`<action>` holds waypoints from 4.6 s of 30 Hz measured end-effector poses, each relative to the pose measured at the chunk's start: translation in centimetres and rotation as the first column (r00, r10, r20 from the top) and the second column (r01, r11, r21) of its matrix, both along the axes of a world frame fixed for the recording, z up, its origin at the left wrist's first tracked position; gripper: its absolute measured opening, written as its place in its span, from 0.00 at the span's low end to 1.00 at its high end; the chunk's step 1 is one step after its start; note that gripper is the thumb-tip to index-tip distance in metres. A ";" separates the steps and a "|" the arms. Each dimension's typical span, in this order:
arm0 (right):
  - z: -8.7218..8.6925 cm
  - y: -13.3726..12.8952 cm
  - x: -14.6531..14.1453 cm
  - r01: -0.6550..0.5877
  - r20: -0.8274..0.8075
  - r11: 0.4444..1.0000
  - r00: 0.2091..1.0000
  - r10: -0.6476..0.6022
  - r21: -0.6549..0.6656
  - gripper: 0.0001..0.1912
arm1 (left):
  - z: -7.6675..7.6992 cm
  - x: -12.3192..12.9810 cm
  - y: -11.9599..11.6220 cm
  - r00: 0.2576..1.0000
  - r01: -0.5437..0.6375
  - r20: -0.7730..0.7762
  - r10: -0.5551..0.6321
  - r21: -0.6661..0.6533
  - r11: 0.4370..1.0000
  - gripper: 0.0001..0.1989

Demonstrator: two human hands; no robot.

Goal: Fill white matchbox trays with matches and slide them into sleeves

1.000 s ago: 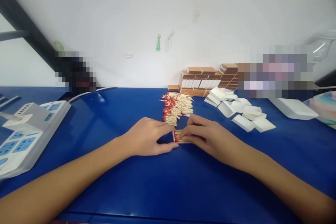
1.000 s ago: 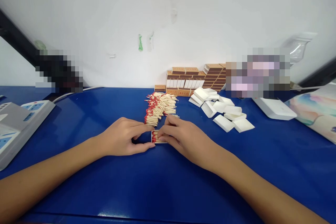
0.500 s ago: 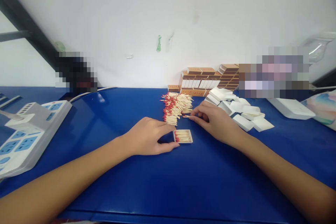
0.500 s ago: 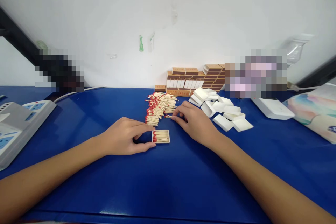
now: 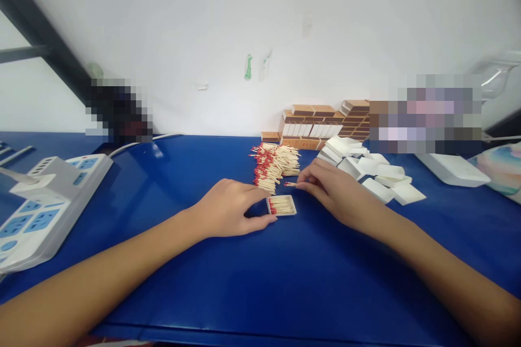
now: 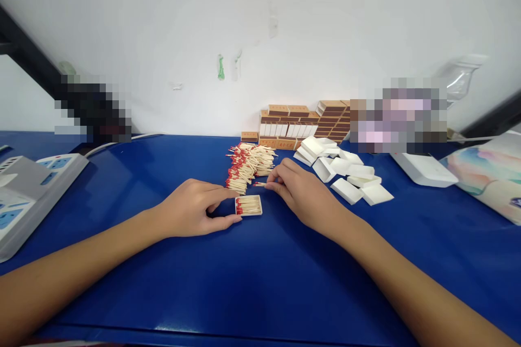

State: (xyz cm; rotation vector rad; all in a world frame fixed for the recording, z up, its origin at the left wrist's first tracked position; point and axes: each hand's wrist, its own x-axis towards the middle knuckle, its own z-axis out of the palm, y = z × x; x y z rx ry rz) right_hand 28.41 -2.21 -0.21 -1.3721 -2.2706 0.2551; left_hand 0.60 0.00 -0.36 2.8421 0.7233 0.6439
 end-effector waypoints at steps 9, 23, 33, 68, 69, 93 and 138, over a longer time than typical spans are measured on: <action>0.7 -2.2 -2.2 -0.130 0.065 0.990 0.989 0.133 -0.047 0.06 | 0.1 0.2 0.0 1.000 -0.023 0.013 0.024 -0.041 0.999 0.15; 1.1 -2.2 -1.0 -0.103 0.037 0.984 0.993 0.110 -0.147 0.05 | 0.3 0.1 -0.1 1.000 -0.005 -0.002 0.005 -0.047 0.999 0.15; 1.2 -2.0 -0.9 -0.117 -0.016 0.988 0.993 0.116 -0.100 0.07 | 0.5 0.2 -0.1 1.000 -0.010 -0.019 0.009 -0.068 0.998 0.15; 0.1 -0.9 -0.9 0.000 -0.124 0.999 0.992 -0.007 -0.051 0.07 | 0.2 0.1 0.0 0.999 0.023 -0.035 -0.025 -0.059 0.998 0.17; -0.2 -0.4 -0.6 0.036 -0.109 0.999 0.993 -0.038 -0.021 0.08 | 0.1 0.1 0.0 0.999 0.027 -0.033 -0.029 -0.058 0.998 0.17; -0.7 1.0 0.8 0.030 0.047 0.999 0.998 -0.031 0.027 0.09 | 0.2 0.1 0.0 0.999 0.025 -0.032 -0.027 -0.064 0.998 0.17; 1.2 -2.3 -2.3 -0.108 0.006 0.993 0.994 0.108 -0.046 0.05 | 0.2 0.2 -0.1 1.000 -0.016 -0.017 0.015 -0.059 0.998 0.15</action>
